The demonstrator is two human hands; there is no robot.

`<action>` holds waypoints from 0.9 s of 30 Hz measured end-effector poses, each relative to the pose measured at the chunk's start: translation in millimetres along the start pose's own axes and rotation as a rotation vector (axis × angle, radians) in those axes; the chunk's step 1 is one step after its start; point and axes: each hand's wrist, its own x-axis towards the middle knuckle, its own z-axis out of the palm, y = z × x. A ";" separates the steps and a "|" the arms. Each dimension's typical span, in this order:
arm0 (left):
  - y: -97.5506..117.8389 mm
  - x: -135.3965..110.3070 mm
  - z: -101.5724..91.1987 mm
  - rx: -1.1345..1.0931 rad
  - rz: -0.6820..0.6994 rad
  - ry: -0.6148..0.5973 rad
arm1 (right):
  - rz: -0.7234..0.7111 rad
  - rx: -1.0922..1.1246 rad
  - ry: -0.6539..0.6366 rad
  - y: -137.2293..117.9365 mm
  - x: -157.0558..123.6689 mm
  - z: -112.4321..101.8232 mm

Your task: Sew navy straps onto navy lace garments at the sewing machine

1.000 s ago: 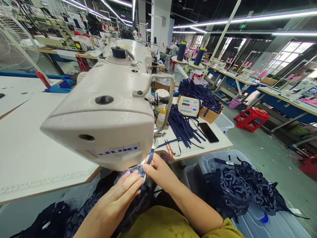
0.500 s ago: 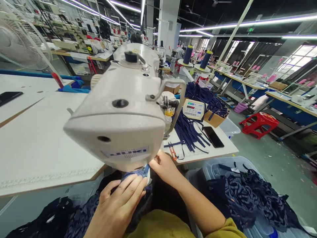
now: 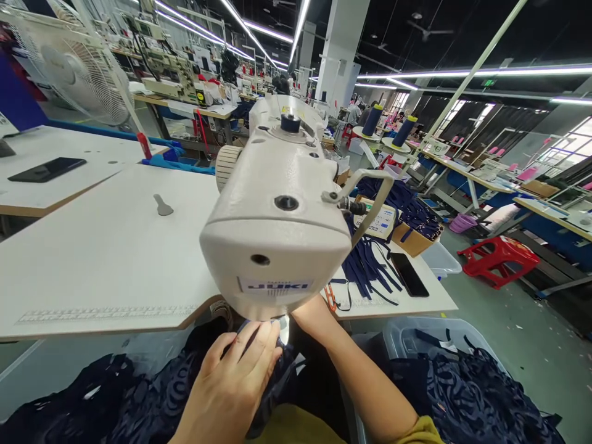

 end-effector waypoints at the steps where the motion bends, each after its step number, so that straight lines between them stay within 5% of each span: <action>1: 1.2 -1.5 1.4 -0.005 -0.017 -0.007 | -0.017 0.013 -0.003 0.2 0.8 0.3; 27: 9.0 -10.6 8.9 0.009 -0.113 0.005 | 0.080 -0.167 -0.061 22.6 -4.2 12.8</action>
